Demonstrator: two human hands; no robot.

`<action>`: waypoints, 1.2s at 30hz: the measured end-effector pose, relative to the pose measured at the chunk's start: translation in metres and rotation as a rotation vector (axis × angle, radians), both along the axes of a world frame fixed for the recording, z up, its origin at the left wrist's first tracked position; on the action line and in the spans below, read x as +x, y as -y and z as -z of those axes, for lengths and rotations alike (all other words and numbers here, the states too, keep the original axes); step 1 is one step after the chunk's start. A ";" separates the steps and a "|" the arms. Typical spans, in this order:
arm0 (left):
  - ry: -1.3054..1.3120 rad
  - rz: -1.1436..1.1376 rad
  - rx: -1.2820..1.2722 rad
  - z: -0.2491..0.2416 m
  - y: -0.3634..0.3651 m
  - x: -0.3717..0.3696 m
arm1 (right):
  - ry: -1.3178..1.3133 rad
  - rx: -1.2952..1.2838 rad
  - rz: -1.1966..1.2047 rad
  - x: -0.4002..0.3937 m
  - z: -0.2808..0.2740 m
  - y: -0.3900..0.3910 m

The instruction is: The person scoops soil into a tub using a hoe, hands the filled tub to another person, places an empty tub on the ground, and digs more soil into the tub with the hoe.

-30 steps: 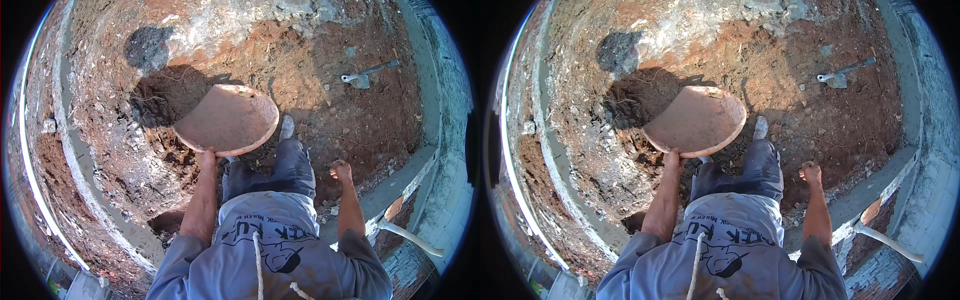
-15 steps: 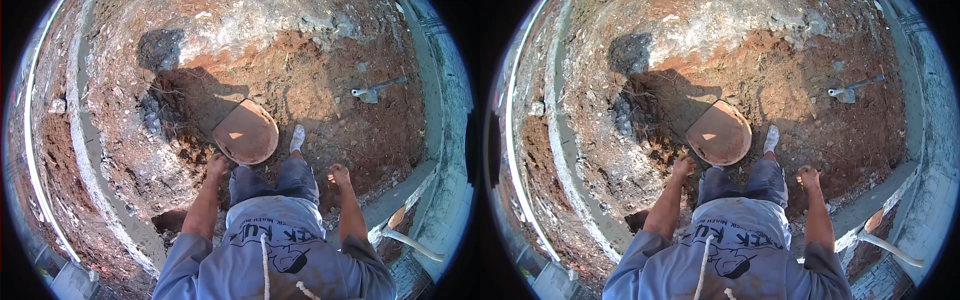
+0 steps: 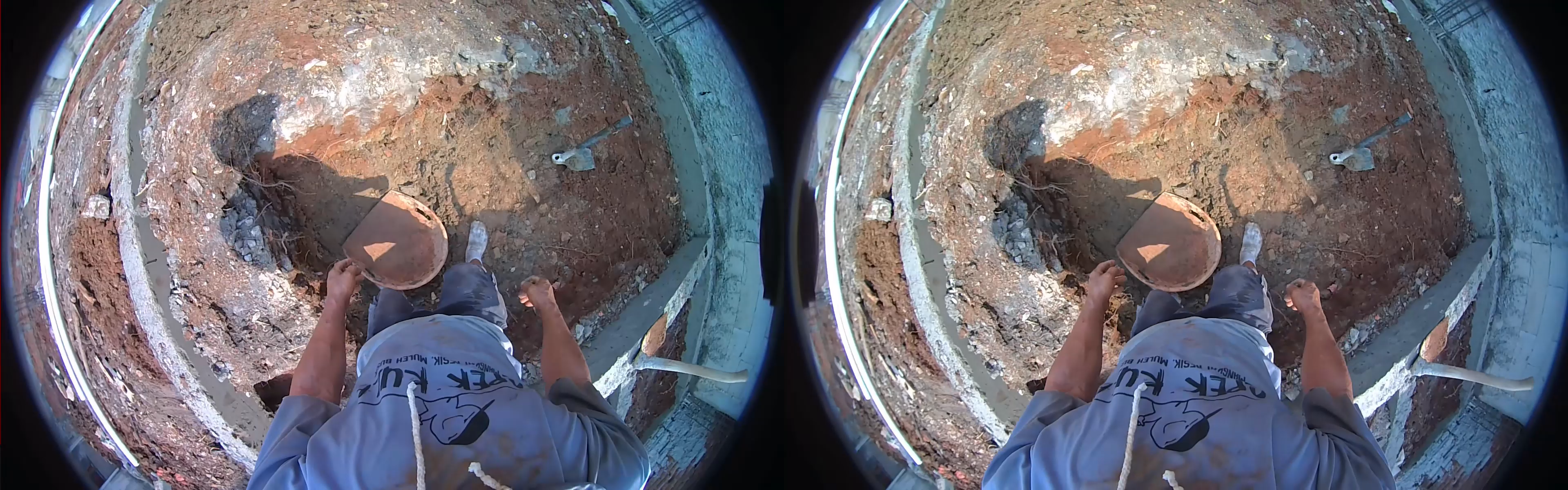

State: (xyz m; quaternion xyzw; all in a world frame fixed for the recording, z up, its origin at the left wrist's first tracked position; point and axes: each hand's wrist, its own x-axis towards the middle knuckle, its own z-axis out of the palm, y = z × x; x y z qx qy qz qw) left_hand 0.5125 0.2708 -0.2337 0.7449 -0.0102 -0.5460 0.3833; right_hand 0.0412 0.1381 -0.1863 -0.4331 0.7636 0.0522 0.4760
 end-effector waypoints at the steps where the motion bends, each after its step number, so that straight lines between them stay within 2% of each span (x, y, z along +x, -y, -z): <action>1: -0.016 0.016 -0.006 0.004 -0.002 -0.004 | -0.012 0.003 0.024 -0.002 -0.001 -0.004; 5: -0.080 0.014 -0.010 0.001 -0.007 -0.001 | -0.058 -0.006 0.085 -0.011 0.002 -0.022; 8: -0.116 -0.045 -0.041 0.025 -0.016 0.008 | -0.056 -0.036 0.142 -0.005 -0.004 -0.029; 12: -0.156 0.042 -0.051 0.036 -0.014 0.022 | -0.046 -0.085 0.163 -0.002 0.005 -0.027; 17: -0.131 0.094 -0.051 0.017 0.006 0.029 | -0.044 -0.107 0.206 0.004 0.003 -0.033; 20: -0.072 0.159 -0.017 0.014 0.027 0.020 | -0.087 -0.108 0.207 -0.007 0.015 -0.046; 23: -0.024 0.246 0.025 0.011 0.040 0.010 | -0.157 -0.092 0.092 -0.027 0.033 -0.068; 26: -0.021 0.331 0.001 0.020 0.048 0.006 | -0.265 -0.163 0.157 -0.040 0.070 -0.100; 28: 0.007 0.348 0.027 0.026 0.050 0.003 | -0.281 -0.094 0.227 -0.042 0.061 -0.108; 31: 0.027 0.335 -0.004 0.046 0.055 0.007 | -0.371 -0.063 0.070 -0.037 0.039 -0.108; 32: 0.009 0.339 -0.030 0.053 0.056 0.012 | -0.460 -0.219 0.060 -0.033 0.035 -0.115; 33: -0.007 0.341 -0.053 0.062 0.056 0.016 | -0.496 -0.221 0.076 -0.037 0.036 -0.118; 34: 0.030 0.263 -0.092 0.039 0.061 0.004 | -0.526 -0.223 0.088 -0.043 0.039 -0.117; 36: -0.037 0.359 -0.078 0.031 0.064 0.002 | -0.545 -0.245 0.083 -0.039 0.027 -0.108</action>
